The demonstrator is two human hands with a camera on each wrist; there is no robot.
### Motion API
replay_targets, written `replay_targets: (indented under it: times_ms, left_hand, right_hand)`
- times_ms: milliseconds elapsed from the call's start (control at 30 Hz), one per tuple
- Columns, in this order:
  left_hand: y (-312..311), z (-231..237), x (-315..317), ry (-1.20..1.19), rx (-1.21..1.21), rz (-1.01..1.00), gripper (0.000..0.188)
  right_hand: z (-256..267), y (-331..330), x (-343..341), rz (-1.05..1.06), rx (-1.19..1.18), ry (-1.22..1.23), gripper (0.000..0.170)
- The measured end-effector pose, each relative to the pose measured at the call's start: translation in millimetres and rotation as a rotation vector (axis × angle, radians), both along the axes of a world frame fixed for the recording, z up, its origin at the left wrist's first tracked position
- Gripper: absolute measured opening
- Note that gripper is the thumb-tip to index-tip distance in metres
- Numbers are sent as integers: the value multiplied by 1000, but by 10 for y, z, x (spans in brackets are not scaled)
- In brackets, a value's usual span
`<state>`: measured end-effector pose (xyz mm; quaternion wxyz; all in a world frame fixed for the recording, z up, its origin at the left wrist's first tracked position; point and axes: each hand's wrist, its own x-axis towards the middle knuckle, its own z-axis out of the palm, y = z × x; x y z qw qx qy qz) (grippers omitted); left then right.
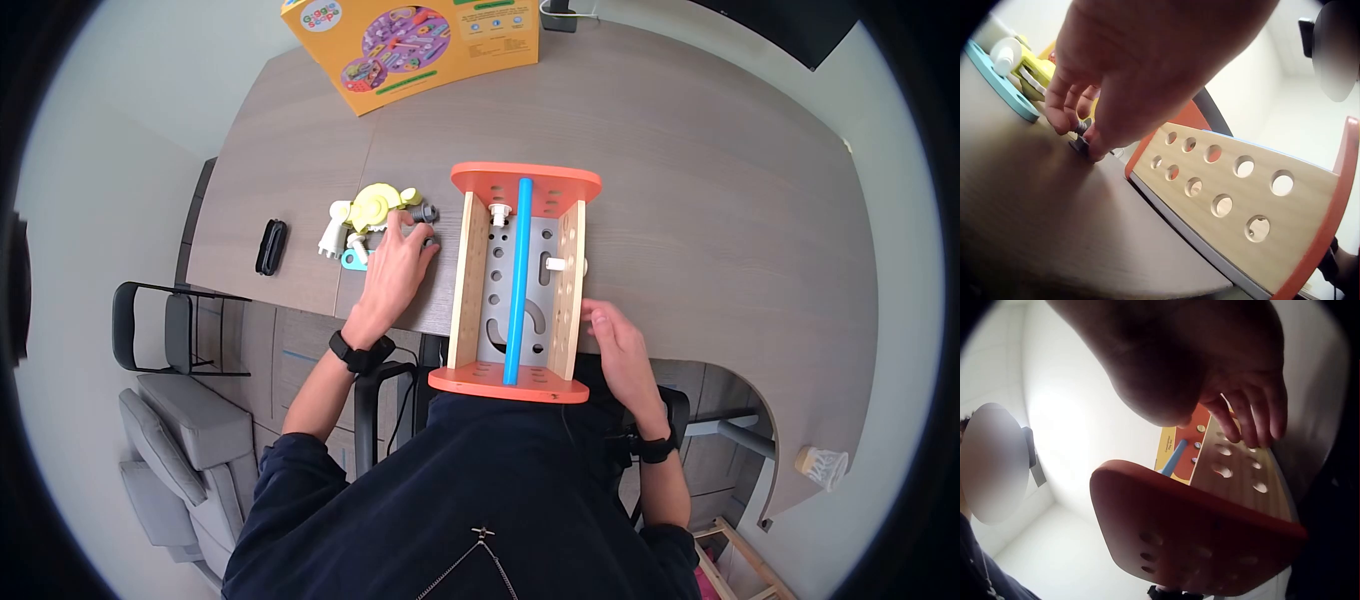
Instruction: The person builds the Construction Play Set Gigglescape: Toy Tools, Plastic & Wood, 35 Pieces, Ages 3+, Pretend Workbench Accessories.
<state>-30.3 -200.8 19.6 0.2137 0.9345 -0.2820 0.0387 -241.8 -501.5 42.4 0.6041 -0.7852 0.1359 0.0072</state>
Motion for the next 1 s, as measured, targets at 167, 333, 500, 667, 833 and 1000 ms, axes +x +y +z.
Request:
replay_targets:
  times_ms: [167, 333, 500, 667, 833, 1000]
  left_hand:
    - [6, 37, -16, -28, -14, -59, 22]
    - [1, -25, 59, 18, -10, -130, 21]
    - [27, 22, 59, 85, -64, -166, 23]
    - [0, 387, -169, -9, -106, -186, 26]
    - [-97, 984, -474, -211, -70, -367, 31]
    - [-260, 1228, -639, -292, -16, -540, 34]
  right_hand:
    - [40, -10, 8, 2, 6, 10, 46]
    - [63, 3, 7, 5, 9, 11, 45]
    - [123, -7, 53, -2, 0, -57, 44]
    - [498, 50, 171, -79, -131, -157, 28]
    - [1022, 298, 425, 79, -296, -265, 22]
    - [1171, 556, 632, 136, -360, -294, 28]
